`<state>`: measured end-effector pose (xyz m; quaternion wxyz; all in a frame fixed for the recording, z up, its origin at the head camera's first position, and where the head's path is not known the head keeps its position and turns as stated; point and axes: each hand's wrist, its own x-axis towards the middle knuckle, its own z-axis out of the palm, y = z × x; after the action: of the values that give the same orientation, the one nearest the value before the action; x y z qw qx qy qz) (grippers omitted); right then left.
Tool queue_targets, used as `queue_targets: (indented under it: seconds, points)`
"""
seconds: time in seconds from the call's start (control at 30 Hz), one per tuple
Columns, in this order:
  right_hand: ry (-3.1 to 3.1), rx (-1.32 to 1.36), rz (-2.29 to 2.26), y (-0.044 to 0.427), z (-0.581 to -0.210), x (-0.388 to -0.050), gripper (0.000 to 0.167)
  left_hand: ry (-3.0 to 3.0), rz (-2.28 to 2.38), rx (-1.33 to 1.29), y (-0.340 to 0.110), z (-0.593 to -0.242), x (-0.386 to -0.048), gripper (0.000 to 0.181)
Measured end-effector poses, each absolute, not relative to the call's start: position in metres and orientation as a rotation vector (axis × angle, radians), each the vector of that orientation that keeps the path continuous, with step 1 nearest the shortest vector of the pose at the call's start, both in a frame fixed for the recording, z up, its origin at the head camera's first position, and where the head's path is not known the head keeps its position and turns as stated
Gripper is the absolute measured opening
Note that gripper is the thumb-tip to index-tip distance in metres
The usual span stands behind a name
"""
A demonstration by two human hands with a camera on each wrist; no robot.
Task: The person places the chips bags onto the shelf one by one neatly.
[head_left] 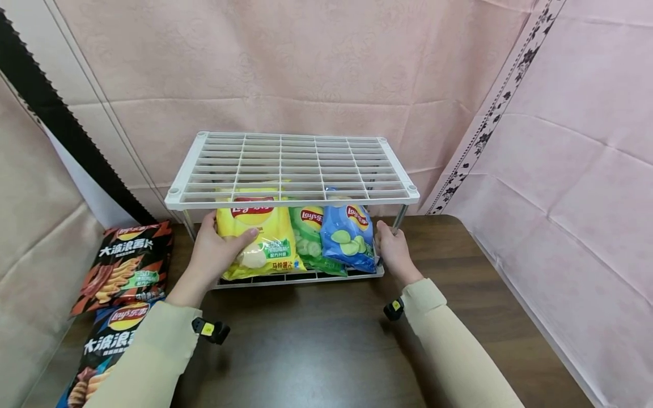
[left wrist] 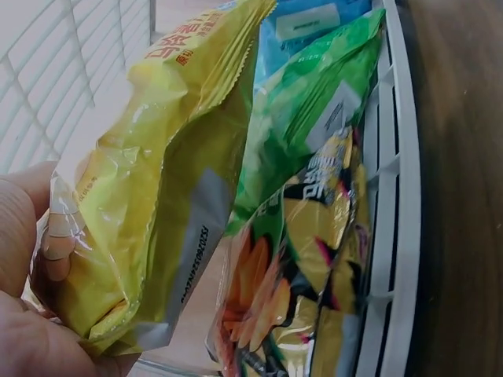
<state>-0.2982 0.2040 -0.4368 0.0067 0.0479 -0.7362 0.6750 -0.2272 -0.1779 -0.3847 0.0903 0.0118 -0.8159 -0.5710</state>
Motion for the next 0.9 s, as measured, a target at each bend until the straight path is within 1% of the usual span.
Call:
queue_targets:
  seconds: [0.1, 0.33, 0.57, 0.63, 0.7, 0.8, 0.9]
  points:
    - [-2.309, 0.163, 2.101, 0.204, -0.436, -0.298, 0.064, -2.432, -1.676, 0.050, -0.179, -0.383, -0.233, 0.089]
    - [-2.322, 0.150, 2.088, 0.204, -0.436, -0.297, 0.061, -2.470, -1.549, 0.087, -0.176, -0.384, -0.244, 0.081]
    - [-2.316, 0.147, 2.085, 0.204, -0.438, -0.298, 0.066, -2.493, -1.344, -0.015, -0.176, -0.387, -0.249, 0.082]
    - [-2.318, 0.133, 2.081, 0.203, -0.439, -0.298, 0.066, -2.483, -1.282, -0.048, -0.175, -0.388, -0.250, 0.078]
    - [-2.321, 0.119, 2.081, 0.203, -0.439, -0.299, 0.067, -2.484, -1.220, -0.063, -0.174, -0.387, -0.249, 0.068]
    - [-2.331, 0.104, 2.077, 0.203, -0.439, -0.299, 0.067, -2.519, -1.144, -0.047, -0.172, -0.386, -0.249, 0.059]
    - [-2.339, 0.100, 2.078, 0.204, -0.439, -0.299, 0.068, -2.535, -1.137, -0.037, -0.171, -0.383, -0.248, 0.060]
